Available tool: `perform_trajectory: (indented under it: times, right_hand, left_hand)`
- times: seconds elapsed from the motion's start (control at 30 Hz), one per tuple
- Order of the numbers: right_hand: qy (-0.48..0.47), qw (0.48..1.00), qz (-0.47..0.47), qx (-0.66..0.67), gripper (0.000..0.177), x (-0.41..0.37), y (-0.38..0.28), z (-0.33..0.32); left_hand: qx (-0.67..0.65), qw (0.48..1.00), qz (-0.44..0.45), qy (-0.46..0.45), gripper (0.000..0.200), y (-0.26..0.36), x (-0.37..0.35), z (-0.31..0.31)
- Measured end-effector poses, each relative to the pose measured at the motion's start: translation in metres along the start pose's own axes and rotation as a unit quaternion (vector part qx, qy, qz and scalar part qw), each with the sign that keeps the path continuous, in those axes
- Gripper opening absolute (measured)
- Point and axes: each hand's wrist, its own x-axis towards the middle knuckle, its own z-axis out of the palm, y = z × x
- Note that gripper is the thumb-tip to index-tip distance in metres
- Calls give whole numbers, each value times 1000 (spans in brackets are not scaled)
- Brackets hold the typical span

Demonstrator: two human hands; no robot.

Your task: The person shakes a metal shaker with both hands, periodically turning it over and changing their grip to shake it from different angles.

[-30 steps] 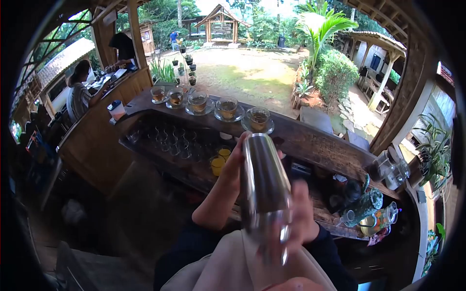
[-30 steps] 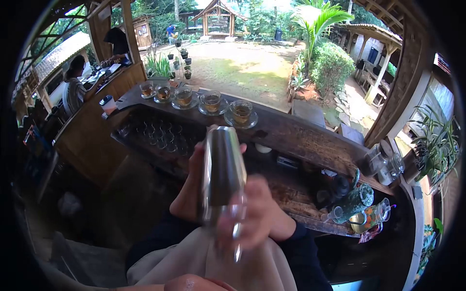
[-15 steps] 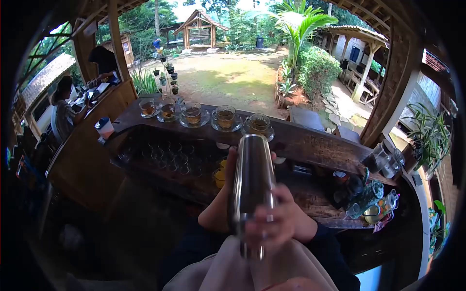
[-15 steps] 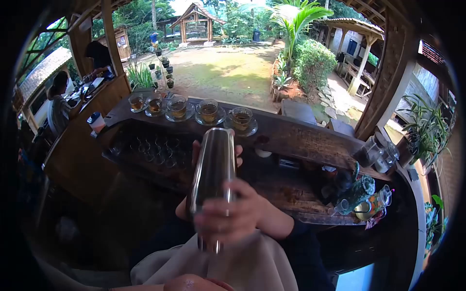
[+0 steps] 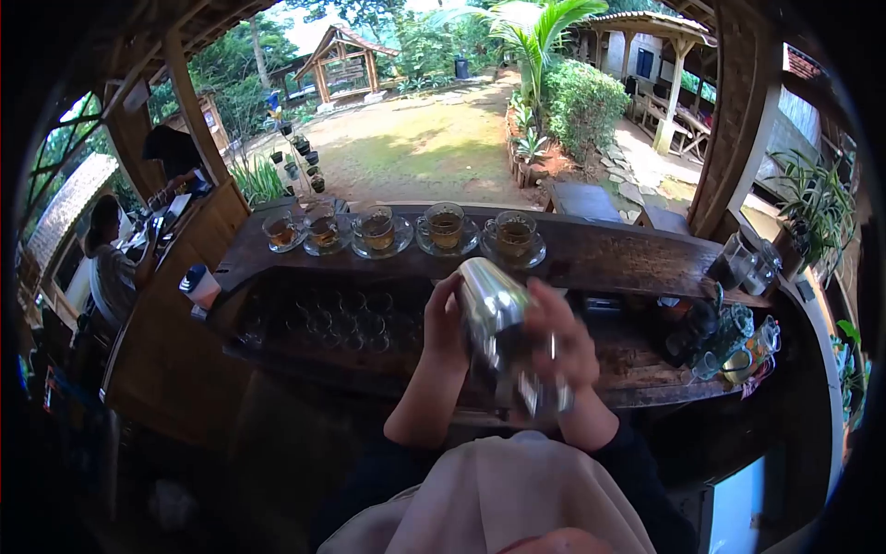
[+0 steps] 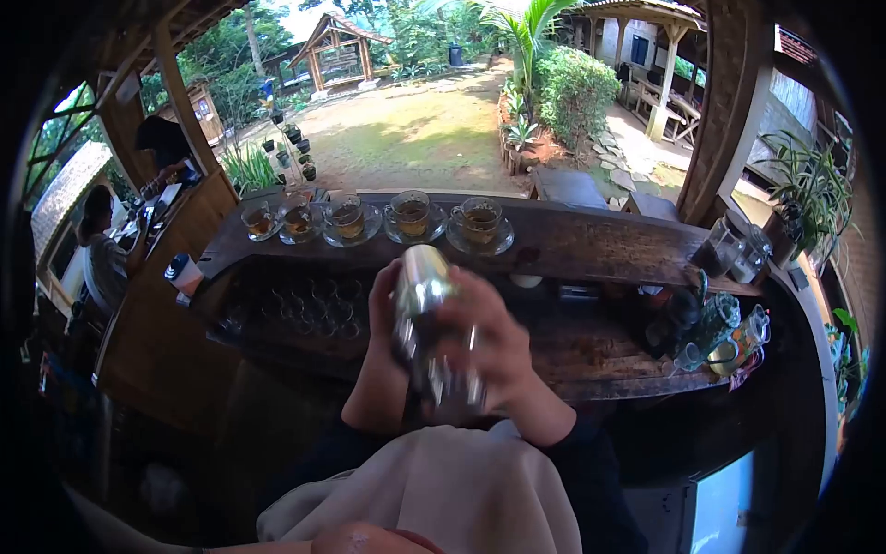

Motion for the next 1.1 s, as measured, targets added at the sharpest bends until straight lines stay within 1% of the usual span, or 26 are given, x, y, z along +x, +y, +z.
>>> perform_trajectory:
  times: [0.03,0.07,0.13,0.2,0.23,0.27,0.33,0.37,0.4,0.43,0.47,0.5,0.53,0.57,0.6,0.63,0.7,0.73,0.8,0.87,0.9,0.93,1.0,1.03,1.07,1.1]
  right_hand:
    - [39,986,159,-38,55,-7,12,0]
    - [131,942,308,-8,56,-6,17,6]
    - [127,950,285,-12,52,1,9,11]
    - [-2,999,53,8,45,18,-5,27]
    - [-65,998,-7,18,34,21,-15,34]
    - [-140,986,-89,-25,27,28,-25,36]
    - [-187,964,-191,2,22,37,-28,50]
    - [-192,961,-201,4,22,42,-23,50]
    - [-206,967,-146,16,25,45,-15,49]
    - [-219,971,-89,27,27,46,-5,50]
    - [-172,984,-3,43,34,41,7,54]
    - [-121,989,80,15,38,40,18,57]
    - [-69,984,167,-14,42,40,22,59]
    - [-69,983,171,-14,42,39,15,61]
    - [-29,982,171,-71,40,41,3,62]
    - [13,978,167,-128,38,43,-7,62]
    - [-72,996,-11,-59,34,38,-32,58]
    - [-72,973,-199,-89,31,35,-37,63]
    - [-54,974,-202,-90,30,26,-30,63]
    - [-18,972,-215,-89,28,11,-16,63]
    - [-66,984,-136,-97,31,11,-1,54]
    - [-64,984,-135,-100,31,11,3,53]
    - [-4,984,116,-132,40,18,6,55]
    - [-43,989,63,-126,37,19,3,49]
    - [-80,989,13,-121,34,19,-4,45]
    - [-133,980,-79,-124,31,23,-12,43]
  left_hand:
    - [-64,997,-17,-51,40,3,7,-13]
    - [-62,994,-13,88,39,0,2,-1]
    - [-99,993,-57,39,41,11,-4,-11]
    - [-62,993,-75,-60,44,24,-25,18]
    - [23,999,-14,39,49,30,-30,12]
    - [12,991,-18,-135,55,34,-44,27]
    - [-63,975,56,-205,60,30,-58,25]
    - [-53,967,71,-239,63,38,-53,20]
    - [-39,973,49,-222,62,44,-52,22]
    - [-31,990,17,-137,60,54,-46,17]
    - [-24,998,-15,-47,58,63,-38,6]
    - [-62,993,-7,-105,48,67,-32,4]
    - [-93,989,20,-116,43,63,-26,3]
    - [-96,991,28,-93,44,60,-25,4]
    - [-96,992,35,-70,46,57,-24,8]
    - [-83,990,23,-116,51,50,-27,16]
    - [-21,983,-17,-180,63,31,-49,48]
    - [-23,970,23,-242,64,20,-56,49]
    - [89,954,92,-273,66,13,-54,36]
    - [-41,977,-9,-210,66,18,-45,44]
    - [-23,991,-61,-114,60,27,-33,33]
    - [-10,999,-40,-25,54,29,-23,24]
    - [-45,997,18,-54,52,21,-25,19]
    - [-36,996,22,-81,50,17,-25,20]
    - [-54,996,-31,-63,54,21,-26,14]
    - [-64,993,-50,-81,58,17,-39,33]
